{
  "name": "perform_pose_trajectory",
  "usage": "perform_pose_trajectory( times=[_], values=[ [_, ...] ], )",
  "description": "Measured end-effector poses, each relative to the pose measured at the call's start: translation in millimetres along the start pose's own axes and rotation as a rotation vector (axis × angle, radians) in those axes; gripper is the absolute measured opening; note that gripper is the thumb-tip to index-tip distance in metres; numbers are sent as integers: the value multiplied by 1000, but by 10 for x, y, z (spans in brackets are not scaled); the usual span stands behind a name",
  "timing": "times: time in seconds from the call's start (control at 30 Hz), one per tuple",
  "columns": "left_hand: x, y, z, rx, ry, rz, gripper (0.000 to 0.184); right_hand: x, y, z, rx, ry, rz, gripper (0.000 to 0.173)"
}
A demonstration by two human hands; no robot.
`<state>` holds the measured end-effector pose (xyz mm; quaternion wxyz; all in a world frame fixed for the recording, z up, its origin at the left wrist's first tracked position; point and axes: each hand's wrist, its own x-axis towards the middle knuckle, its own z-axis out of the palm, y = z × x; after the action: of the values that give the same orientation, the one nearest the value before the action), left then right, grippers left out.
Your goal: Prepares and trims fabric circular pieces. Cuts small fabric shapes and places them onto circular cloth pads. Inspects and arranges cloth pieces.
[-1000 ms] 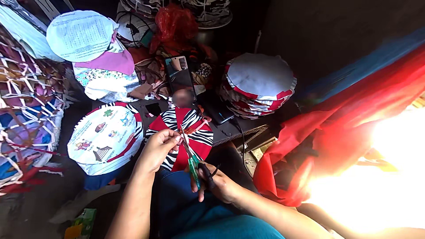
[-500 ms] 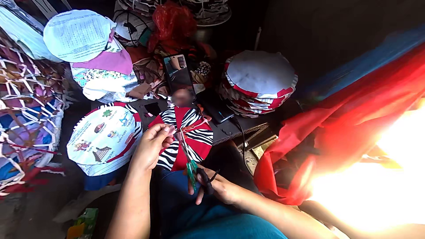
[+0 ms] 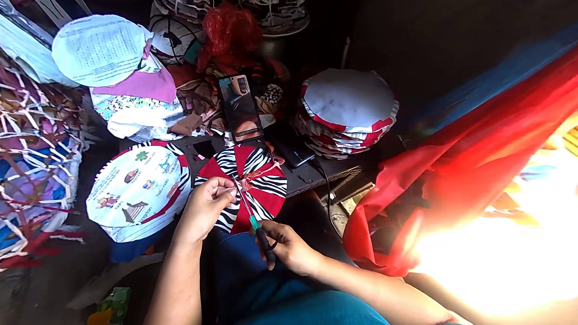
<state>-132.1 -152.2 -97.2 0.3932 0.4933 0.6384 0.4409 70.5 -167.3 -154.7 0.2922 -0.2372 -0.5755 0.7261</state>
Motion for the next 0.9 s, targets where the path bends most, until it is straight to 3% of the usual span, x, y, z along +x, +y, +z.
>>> perform_pose_trajectory(
  times=[0.27, 0.37, 0.43, 0.6, 0.77, 0.9],
  values=[
    [27, 64, -67, 95, 18, -6, 6, -12, -92, -68, 134, -179, 101, 23],
    [22, 71, -64, 158, 46, -6, 5, -61, -29, -114, 196, -283, 118, 45],
    [27, 61, -72, 183, 67, -6, 6, -73, -22, -98, 208, -304, 126, 45],
    [36, 5, -77, 162, 105, 20, 12, -73, -20, -87, 267, -204, 152, 36],
    [62, -26, -83, 165, 118, 51, 12, -131, -93, -125, 271, 87, 76, 33],
    [78, -47, -49, 113, 125, 52, 20, -167, -93, -162, 263, 24, 35, 37]
  ],
)
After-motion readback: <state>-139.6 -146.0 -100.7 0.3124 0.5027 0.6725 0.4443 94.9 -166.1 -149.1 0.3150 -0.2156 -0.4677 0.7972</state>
